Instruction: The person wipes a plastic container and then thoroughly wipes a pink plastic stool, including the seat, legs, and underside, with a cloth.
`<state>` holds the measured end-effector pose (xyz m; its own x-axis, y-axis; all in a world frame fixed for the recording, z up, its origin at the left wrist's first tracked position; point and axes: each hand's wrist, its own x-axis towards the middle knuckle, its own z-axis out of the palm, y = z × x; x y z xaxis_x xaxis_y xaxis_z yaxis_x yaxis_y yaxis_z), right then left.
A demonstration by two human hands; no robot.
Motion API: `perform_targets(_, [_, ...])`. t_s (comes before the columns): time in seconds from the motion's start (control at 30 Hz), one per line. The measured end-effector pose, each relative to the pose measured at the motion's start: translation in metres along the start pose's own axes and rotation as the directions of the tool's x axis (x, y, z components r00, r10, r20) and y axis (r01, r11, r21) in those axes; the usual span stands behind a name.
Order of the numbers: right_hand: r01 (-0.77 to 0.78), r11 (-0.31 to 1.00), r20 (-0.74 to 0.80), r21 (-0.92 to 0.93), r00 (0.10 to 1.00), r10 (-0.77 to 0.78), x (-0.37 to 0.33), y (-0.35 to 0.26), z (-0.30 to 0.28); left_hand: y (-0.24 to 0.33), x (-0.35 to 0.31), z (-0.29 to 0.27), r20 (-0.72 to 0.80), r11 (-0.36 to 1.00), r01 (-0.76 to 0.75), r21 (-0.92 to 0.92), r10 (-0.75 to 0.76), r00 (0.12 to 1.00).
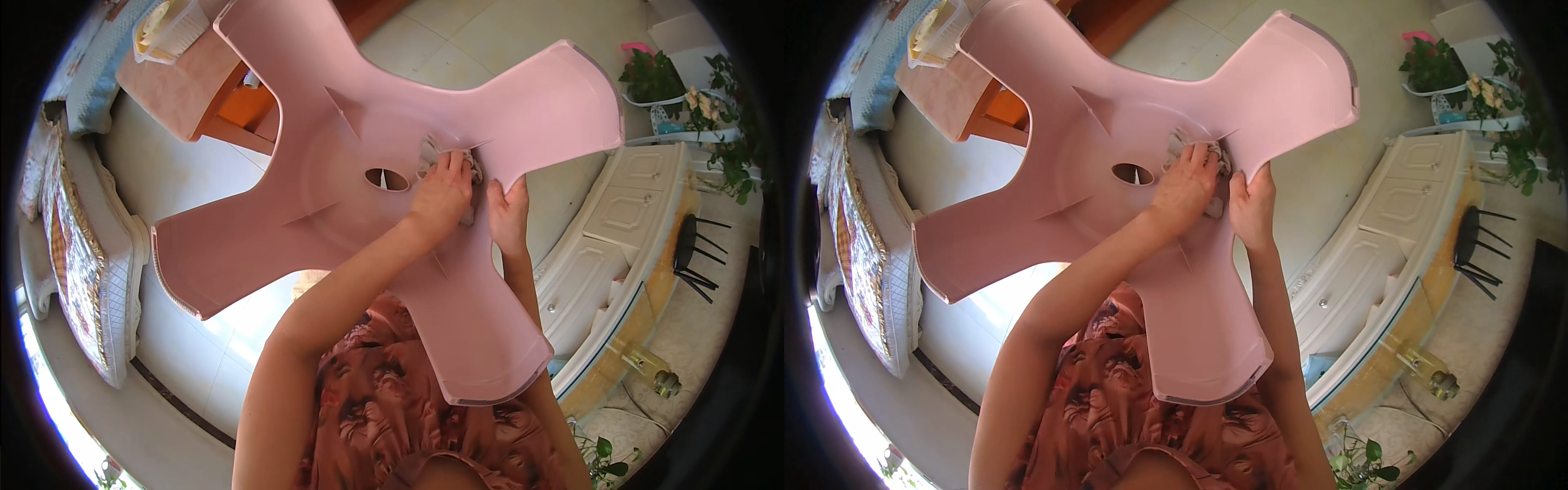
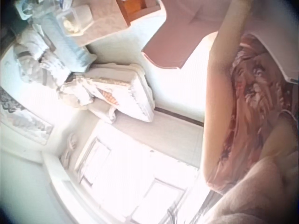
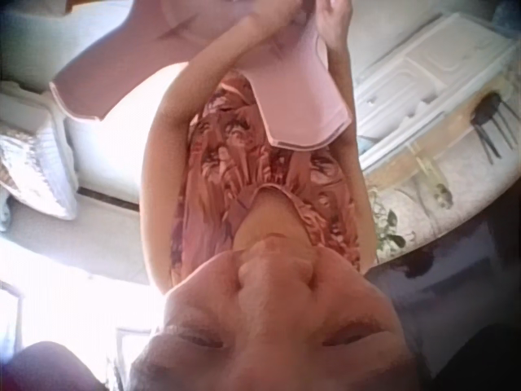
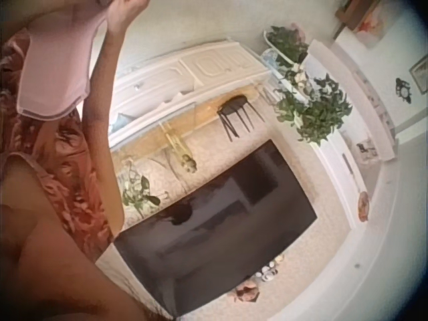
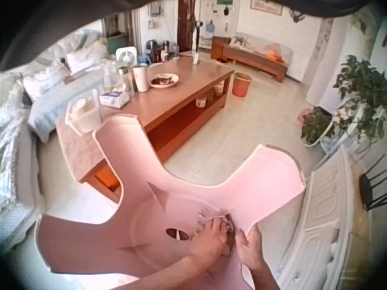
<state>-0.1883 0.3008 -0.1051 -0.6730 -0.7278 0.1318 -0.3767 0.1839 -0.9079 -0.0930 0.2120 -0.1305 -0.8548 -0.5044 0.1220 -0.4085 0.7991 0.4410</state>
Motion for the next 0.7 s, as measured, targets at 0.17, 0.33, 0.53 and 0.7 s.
perform_targets(0.17, [0.026, 0.997, 0.007, -0.070, 1.000, -0.026, 0.000, -0.002, -0.004, 0.012, 0.008, 0.011, -0.040, 0.999, 0.027, -0.029, -0.028, 0.999])
perform_targets(0.33, [0.019, 0.998, -0.010, -0.063, 1.000, -0.020, -0.001, 0.014, -0.008, -0.004, -0.016, -0.010, 0.217, 0.976, -0.174, -0.134, 0.200, 0.956])
perform_targets(0.53, [0.005, 1.000, -0.005, -0.002, 1.000, -0.005, 0.003, 0.004, -0.004, -0.015, -0.019, -0.015, 0.000, 0.940, -0.240, -0.242, 0.247, 0.969])
perform_targets(0.7, [0.016, 0.999, 0.003, -0.029, 1.000, -0.016, 0.003, 0.001, -0.001, -0.011, 0.008, -0.002, -0.107, 0.943, -0.089, -0.319, 0.057, 0.993])
